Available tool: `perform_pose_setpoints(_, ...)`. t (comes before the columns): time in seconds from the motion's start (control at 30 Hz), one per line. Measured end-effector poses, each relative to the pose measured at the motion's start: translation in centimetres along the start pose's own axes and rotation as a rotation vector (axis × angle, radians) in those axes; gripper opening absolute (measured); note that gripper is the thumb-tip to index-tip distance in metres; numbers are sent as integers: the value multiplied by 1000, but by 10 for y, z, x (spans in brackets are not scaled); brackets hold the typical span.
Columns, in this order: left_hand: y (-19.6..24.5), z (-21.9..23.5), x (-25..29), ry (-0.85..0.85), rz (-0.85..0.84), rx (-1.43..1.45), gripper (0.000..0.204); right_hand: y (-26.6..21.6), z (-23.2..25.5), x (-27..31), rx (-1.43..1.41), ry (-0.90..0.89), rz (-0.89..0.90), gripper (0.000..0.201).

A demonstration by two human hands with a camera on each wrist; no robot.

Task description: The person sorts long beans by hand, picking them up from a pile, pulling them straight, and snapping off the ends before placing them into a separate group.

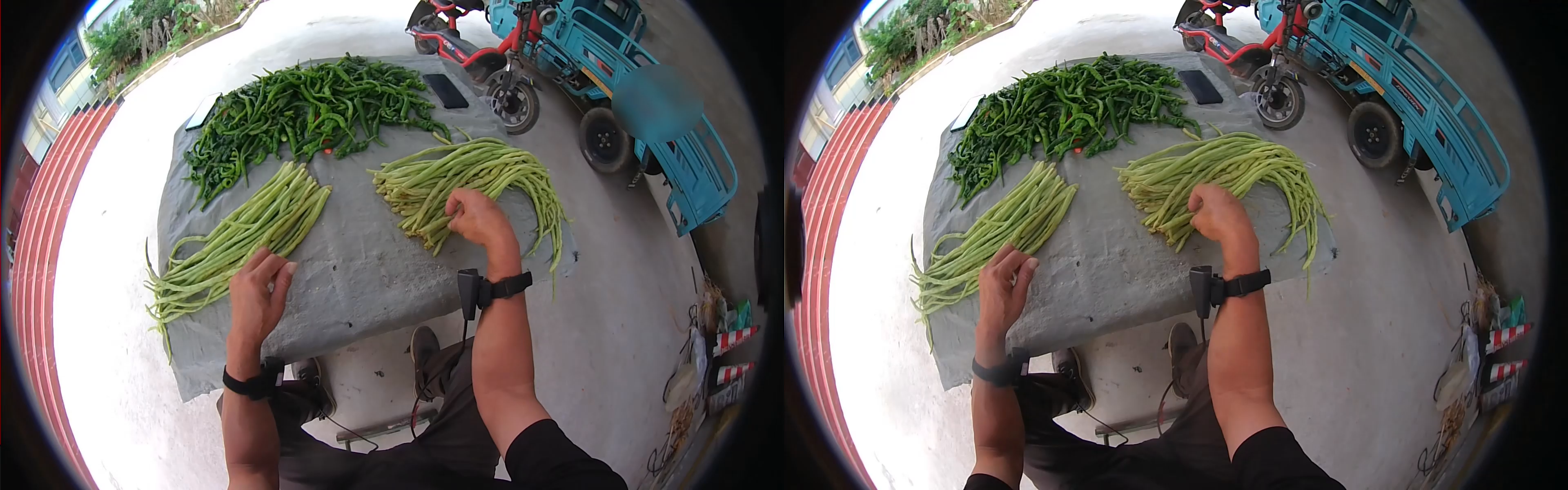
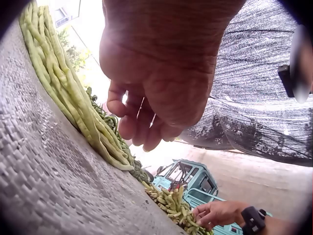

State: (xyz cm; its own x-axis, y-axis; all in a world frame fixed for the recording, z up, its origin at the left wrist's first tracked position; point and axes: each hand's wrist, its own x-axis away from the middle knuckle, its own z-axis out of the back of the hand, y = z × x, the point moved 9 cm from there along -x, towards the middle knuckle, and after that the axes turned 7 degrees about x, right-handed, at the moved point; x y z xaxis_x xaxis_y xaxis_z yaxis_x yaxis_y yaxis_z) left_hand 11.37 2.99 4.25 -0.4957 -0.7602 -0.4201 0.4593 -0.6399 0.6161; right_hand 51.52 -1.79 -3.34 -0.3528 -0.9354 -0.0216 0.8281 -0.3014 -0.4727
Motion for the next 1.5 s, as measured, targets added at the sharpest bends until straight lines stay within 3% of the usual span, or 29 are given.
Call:
perform_pose_setpoints(0.1,-1,1,0,4,0,-1,18,3,0,-1,30,70,-22,22)
perform_pose_setpoints(0.2,-2,1,1,1,4,2,15,4,0,-1,37,31,-72,20)
perform_pose_setpoints(0.5,2,1,1,-13,21,-15,14,-26,28,3,-112,209,63,16)
perform_pose_setpoints(0.6,2,1,1,5,-9,-8,20,-45,50,8,-135,451,165,14)
perform_pose_setpoints(0.7,1,0,1,20,-32,1,22,-62,59,10,-183,513,204,15)
perform_pose_setpoints(0.9,2,-2,2,11,-10,5,20,-86,59,13,-293,509,187,15)
perform_pose_setpoints(1.1,3,-3,1,6,-6,5,20,-125,58,20,-246,538,369,16)
perform_pose_setpoints(1.33,3,-5,2,0,-10,24,20,-171,55,34,-299,517,463,16)
perform_pose_setpoints(1.5,-1,-7,2,-7,33,165,15,-217,43,50,-333,462,585,15)
